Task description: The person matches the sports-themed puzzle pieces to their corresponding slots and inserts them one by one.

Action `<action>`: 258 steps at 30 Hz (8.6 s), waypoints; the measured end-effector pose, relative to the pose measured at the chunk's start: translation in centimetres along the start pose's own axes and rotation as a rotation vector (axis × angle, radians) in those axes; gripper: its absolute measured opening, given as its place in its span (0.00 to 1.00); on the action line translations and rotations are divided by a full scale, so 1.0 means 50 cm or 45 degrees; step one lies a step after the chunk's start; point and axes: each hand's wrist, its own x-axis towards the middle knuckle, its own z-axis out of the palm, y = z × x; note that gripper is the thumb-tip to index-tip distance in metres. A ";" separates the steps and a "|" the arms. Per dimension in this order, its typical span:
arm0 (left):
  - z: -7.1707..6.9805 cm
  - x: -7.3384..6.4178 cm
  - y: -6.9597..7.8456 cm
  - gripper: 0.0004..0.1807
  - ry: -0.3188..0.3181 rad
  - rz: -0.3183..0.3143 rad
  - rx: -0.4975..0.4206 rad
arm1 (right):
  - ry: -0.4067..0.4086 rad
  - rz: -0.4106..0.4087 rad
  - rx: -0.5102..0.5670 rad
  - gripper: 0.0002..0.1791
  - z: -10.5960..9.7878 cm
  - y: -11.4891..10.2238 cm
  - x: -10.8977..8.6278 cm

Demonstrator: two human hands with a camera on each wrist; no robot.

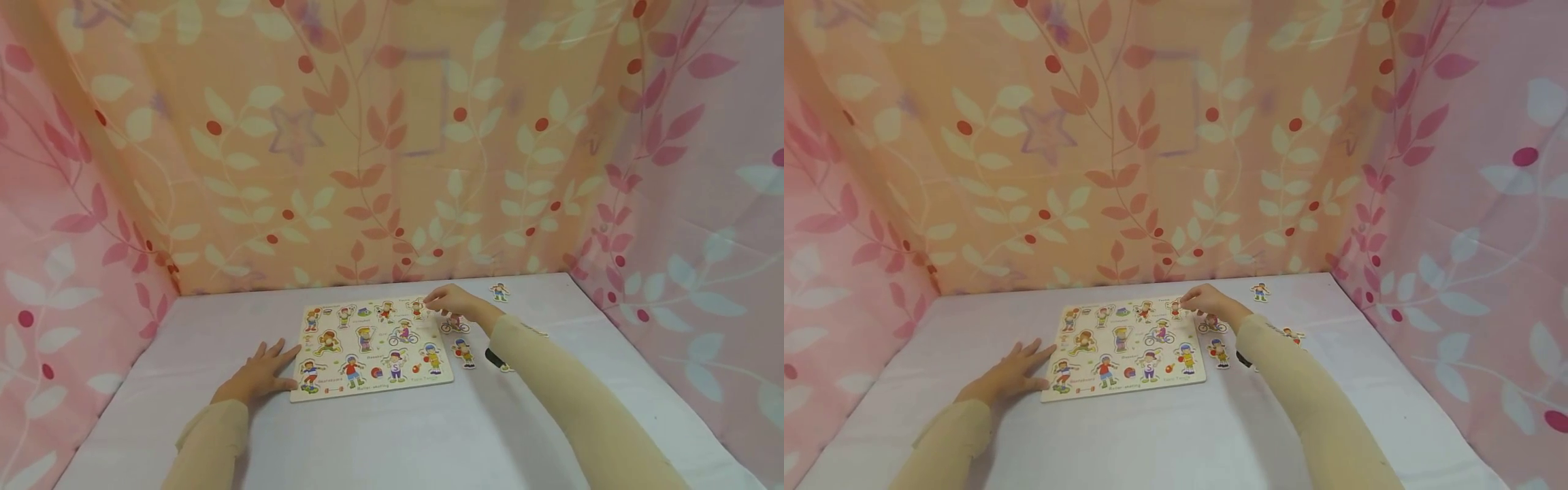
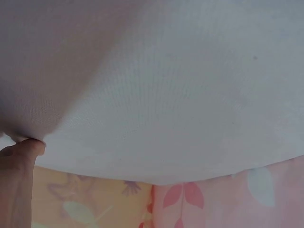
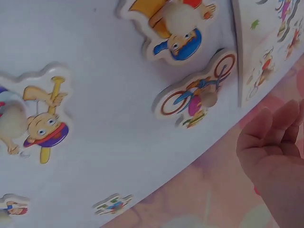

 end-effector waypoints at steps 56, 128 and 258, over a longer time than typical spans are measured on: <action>0.000 -0.004 -0.005 0.50 -0.033 -0.068 0.021 | 0.156 0.299 0.049 0.04 -0.008 0.133 0.012; 0.000 -0.007 0.010 0.48 -0.003 -0.046 -0.005 | 0.242 0.244 0.274 0.07 0.166 -0.012 0.019; 0.006 -0.024 0.002 0.45 0.041 0.190 0.061 | 0.240 0.408 -0.076 0.09 -0.230 0.350 -0.182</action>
